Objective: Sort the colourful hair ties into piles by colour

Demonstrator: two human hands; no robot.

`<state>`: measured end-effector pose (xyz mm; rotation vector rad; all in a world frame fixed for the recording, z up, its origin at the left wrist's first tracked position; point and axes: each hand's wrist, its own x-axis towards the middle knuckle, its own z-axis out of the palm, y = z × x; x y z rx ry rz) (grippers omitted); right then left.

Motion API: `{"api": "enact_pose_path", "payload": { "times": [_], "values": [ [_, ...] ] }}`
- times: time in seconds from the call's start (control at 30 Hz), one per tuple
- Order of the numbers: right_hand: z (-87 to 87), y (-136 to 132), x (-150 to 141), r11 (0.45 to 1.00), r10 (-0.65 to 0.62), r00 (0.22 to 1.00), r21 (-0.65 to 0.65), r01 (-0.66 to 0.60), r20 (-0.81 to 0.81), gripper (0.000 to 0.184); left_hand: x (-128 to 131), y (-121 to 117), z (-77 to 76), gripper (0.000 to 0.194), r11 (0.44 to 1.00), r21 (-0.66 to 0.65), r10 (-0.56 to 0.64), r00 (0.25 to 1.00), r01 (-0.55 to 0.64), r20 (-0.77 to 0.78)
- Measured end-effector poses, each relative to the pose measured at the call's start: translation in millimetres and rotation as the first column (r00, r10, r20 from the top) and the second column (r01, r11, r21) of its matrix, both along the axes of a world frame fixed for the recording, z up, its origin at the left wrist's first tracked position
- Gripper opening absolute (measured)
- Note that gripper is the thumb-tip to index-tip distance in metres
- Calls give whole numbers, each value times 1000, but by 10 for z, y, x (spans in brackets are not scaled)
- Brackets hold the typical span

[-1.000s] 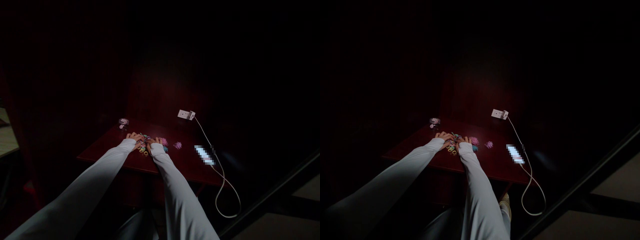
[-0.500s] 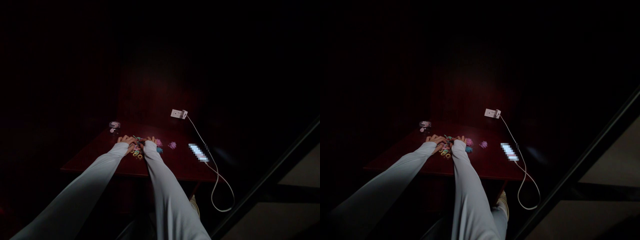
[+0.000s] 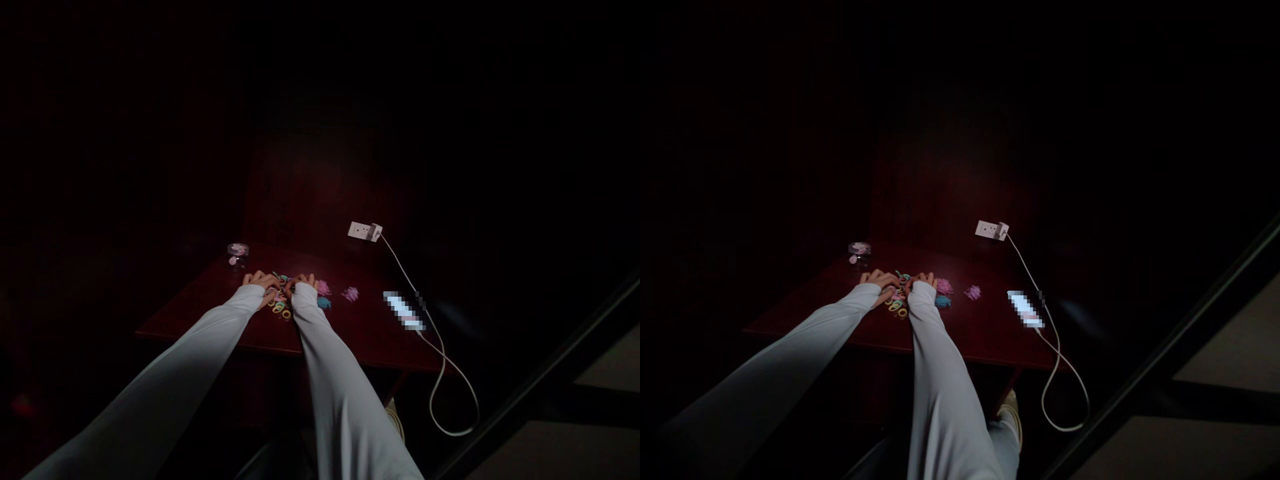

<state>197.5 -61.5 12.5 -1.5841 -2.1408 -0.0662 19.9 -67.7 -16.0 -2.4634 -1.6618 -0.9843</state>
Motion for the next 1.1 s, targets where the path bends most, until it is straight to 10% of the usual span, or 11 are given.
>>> {"api": "enact_pose_path", "payload": {
  "times": [1.1],
  "values": [
    [15, -64, -18, 999, -48, 998, -1, 48, 51, 20, 11, -83, 85, 18, 999, -48, -7, 1000, 6, -16]
  ]
}}
